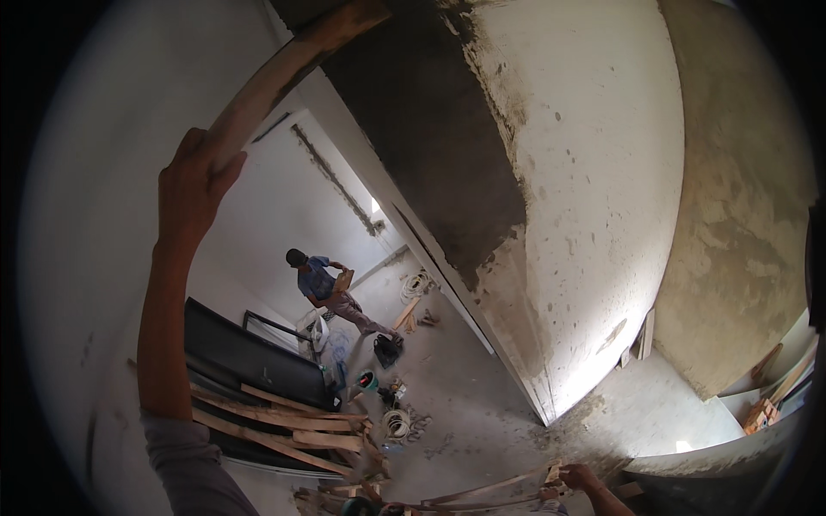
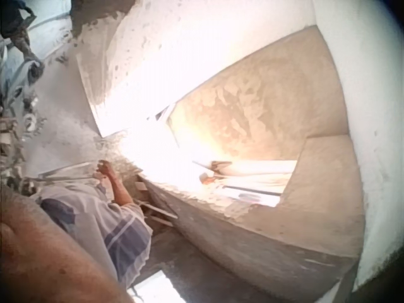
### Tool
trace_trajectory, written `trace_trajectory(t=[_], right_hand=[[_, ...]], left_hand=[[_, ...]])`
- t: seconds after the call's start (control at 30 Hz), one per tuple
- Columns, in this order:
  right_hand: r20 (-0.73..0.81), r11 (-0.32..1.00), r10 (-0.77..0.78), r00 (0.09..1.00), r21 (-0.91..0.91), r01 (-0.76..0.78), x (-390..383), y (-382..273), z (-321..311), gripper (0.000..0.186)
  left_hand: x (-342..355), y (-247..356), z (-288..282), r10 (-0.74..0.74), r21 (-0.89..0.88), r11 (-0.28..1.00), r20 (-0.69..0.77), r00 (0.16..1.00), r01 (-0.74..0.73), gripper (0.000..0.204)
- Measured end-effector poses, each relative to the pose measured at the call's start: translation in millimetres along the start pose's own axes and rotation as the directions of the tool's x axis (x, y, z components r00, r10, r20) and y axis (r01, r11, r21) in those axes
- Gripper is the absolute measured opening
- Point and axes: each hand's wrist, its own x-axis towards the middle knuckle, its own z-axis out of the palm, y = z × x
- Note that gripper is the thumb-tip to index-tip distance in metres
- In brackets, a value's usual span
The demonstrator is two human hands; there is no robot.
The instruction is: The person applies mortar to a wall corner using a trowel and a wooden board. They scoop mortar from a bucket onto the board and smooth it against the wall edge to plaster the corner.
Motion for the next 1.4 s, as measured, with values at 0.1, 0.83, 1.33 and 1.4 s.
trace_trajectory(t=[0.1,0.83,1.33,1.4], right_hand=[[0.073,0.994,-0.094,0.993,-0.049,0.098,-11.2,-9.5,0.3,0.048],[0.412,0.897,-0.118,0.903,-0.345,0.274,60.4,-146.4,108.7,0.035],[0.642,0.867,0.196,0.741,-0.466,0.175,50.5,-82.8,208.8,0.04],[0.733,0.822,0.226,0.641,-0.497,0.279,59.2,-56.0,227.5,0.04]], left_hand=[[-34.2,-28.1,-5.5,-0.029,0.008,1.0,0.018,0.999,0.029,0.049],[-768.5,383.5,-56.6,-0.546,0.029,-0.204,0.826,-0.138,0.978,0.057],[-914.3,520.2,-57.1,-0.326,0.239,-0.496,0.84,-0.435,0.835,0.062],[-931.8,535.2,-92.3,-0.305,0.281,-0.513,0.823,-0.479,0.811,0.062]])
